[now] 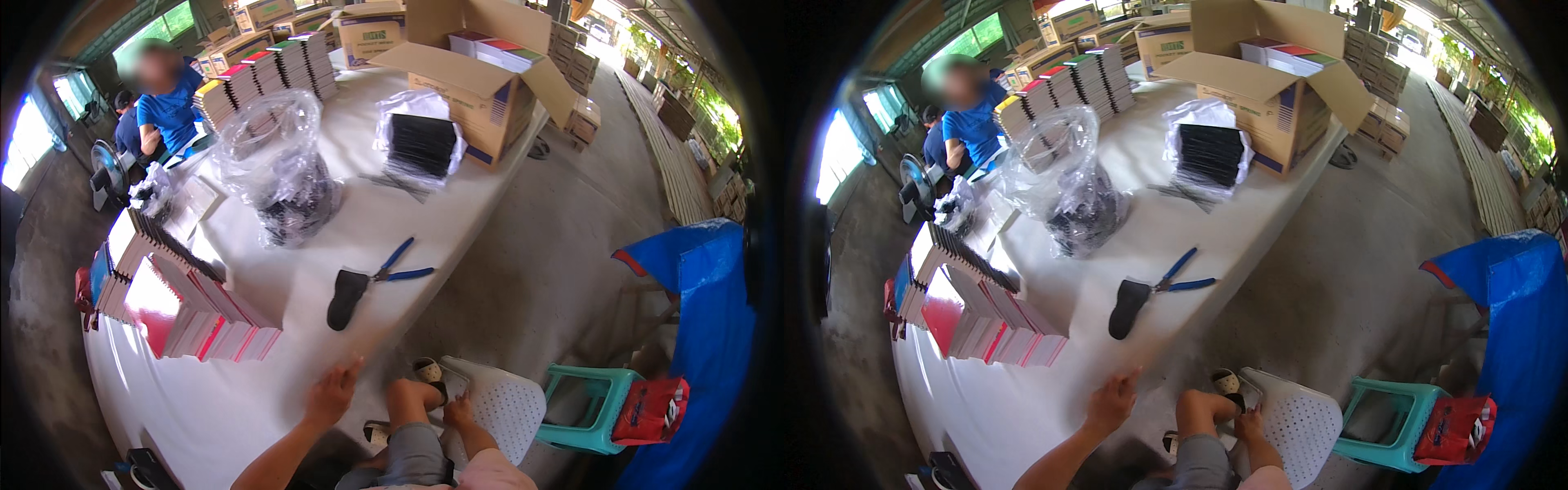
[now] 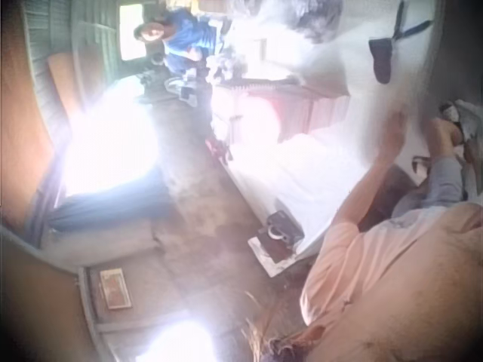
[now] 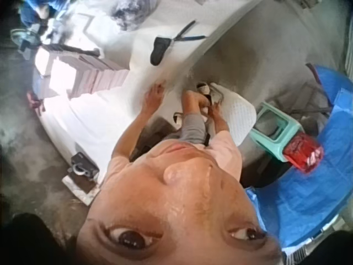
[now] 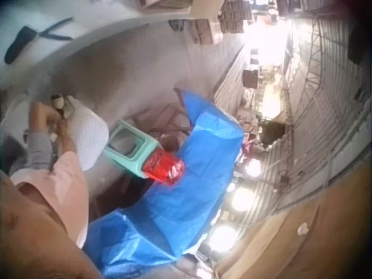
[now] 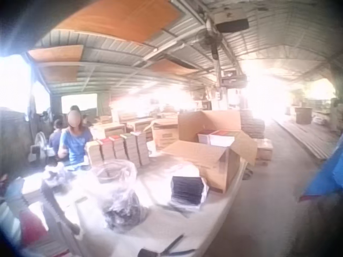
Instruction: The person packs notebooks into a cardboard box and then uses pliers to trim the metal spiral binding on several pink notebooks at a workstation.
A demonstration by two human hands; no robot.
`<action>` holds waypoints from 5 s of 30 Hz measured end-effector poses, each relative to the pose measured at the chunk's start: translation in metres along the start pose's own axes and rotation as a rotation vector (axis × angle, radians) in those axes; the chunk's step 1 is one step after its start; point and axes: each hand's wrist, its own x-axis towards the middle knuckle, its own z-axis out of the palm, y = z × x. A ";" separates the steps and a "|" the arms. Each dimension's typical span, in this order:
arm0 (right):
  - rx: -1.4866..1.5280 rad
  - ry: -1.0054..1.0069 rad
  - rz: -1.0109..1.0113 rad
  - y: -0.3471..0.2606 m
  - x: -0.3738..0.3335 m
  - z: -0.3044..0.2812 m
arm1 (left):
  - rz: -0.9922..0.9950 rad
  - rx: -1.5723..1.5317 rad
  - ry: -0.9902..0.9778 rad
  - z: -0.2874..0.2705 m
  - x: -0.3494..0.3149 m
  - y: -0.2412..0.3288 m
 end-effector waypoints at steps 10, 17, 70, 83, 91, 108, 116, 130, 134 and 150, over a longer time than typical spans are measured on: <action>0.005 -0.052 0.013 0.016 0.021 -0.015 | 0.077 -0.076 0.023 -0.013 0.010 -0.004; 0.062 -0.053 -0.029 -0.024 0.045 -0.024 | 0.074 -0.194 0.044 -0.011 0.007 -0.008; 0.389 1.226 0.059 0.130 0.126 -0.470 | -0.018 -0.227 -0.119 -0.014 0.011 -0.006; 0.090 1.036 0.011 0.170 0.219 -0.546 | -0.238 -0.116 0.002 -0.024 0.011 0.007; -0.005 1.241 -0.017 0.199 0.186 -0.551 | 0.070 -0.052 0.204 0.053 0.001 0.089; 1.037 1.089 -0.817 0.240 0.165 -0.515 | -0.860 -2.041 1.057 0.168 0.106 0.095; 1.098 0.762 -1.223 0.187 0.095 -0.539 | -0.957 -1.929 0.964 0.129 0.112 0.100; 1.348 0.561 -1.257 0.064 0.002 -0.557 | -1.112 -2.023 0.283 0.098 0.089 0.104; 1.377 0.377 -1.308 -0.010 -0.034 -0.583 | -0.703 -1.714 0.535 0.003 0.052 0.100; 1.181 0.015 -1.161 -0.117 -0.042 -0.649 | -0.665 0.248 1.134 -0.180 0.040 -0.072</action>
